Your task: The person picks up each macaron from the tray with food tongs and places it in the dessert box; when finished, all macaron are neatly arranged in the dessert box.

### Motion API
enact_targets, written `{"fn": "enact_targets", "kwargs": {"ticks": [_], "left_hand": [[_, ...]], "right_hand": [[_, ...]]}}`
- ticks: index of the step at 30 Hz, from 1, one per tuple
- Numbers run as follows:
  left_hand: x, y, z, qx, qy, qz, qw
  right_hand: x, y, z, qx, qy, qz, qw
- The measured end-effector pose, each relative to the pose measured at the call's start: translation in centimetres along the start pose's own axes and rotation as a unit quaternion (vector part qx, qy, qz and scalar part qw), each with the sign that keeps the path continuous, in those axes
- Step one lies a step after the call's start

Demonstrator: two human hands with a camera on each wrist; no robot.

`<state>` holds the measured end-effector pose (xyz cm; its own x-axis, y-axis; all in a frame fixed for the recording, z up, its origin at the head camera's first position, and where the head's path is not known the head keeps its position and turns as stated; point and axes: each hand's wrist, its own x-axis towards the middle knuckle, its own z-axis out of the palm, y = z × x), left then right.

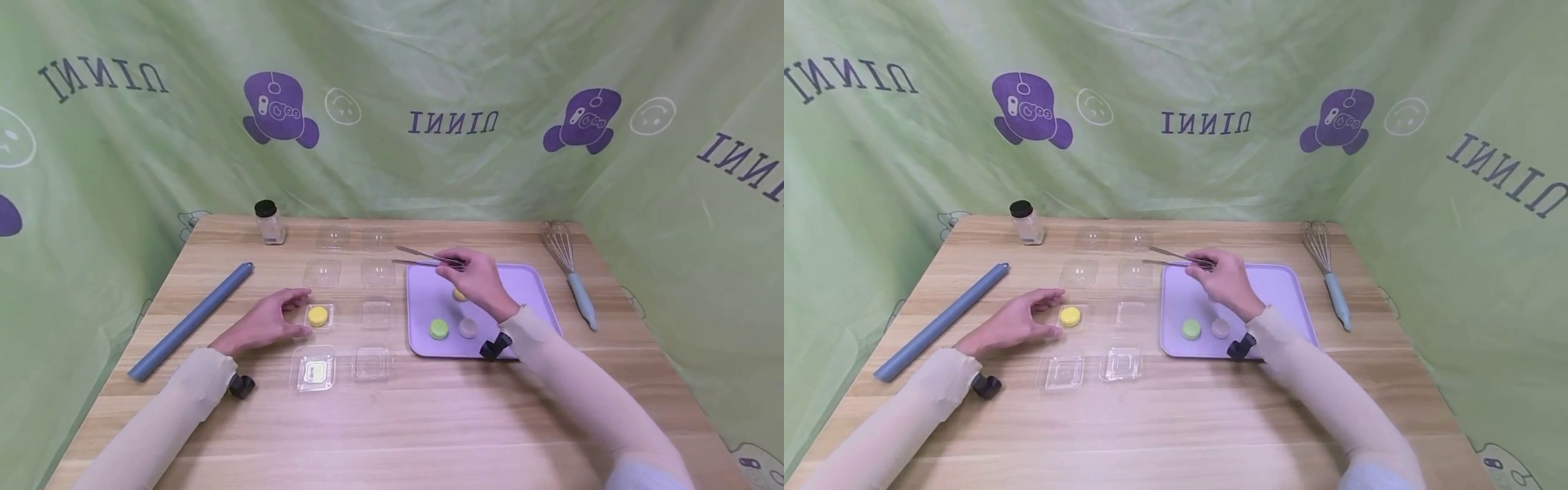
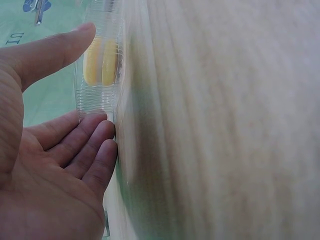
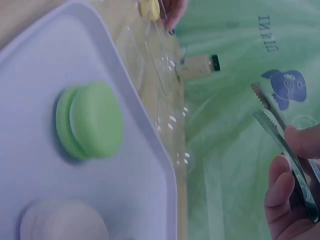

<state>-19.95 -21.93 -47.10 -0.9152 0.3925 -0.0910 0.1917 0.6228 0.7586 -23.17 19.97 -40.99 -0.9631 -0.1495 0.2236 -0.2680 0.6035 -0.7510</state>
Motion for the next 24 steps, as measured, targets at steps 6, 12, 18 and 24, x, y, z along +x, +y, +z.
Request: {"fn": "enact_targets", "kwargs": {"ticks": [6,12,18,24], "left_hand": [[-0.1,0.0,0.0,0.0,0.001,0.002,1.0],[0.0,-0.2,0.0,0.005,-0.001,0.006,1.0],[0.0,-0.1,0.0,0.001,-0.002,0.009,1.0],[0.0,0.2,0.0,0.007,0.001,0.01,0.9999]], "right_hand": [[-0.4,1.4,-2.3,0.0,0.024,0.024,0.9994],[-1.2,3.4,-4.3,-0.033,0.04,0.055,0.9971],[-1.9,5.7,-5.9,-0.037,0.052,0.069,0.9956],[-3.0,7.4,-7.2,-0.029,0.047,0.093,0.9941]]}}
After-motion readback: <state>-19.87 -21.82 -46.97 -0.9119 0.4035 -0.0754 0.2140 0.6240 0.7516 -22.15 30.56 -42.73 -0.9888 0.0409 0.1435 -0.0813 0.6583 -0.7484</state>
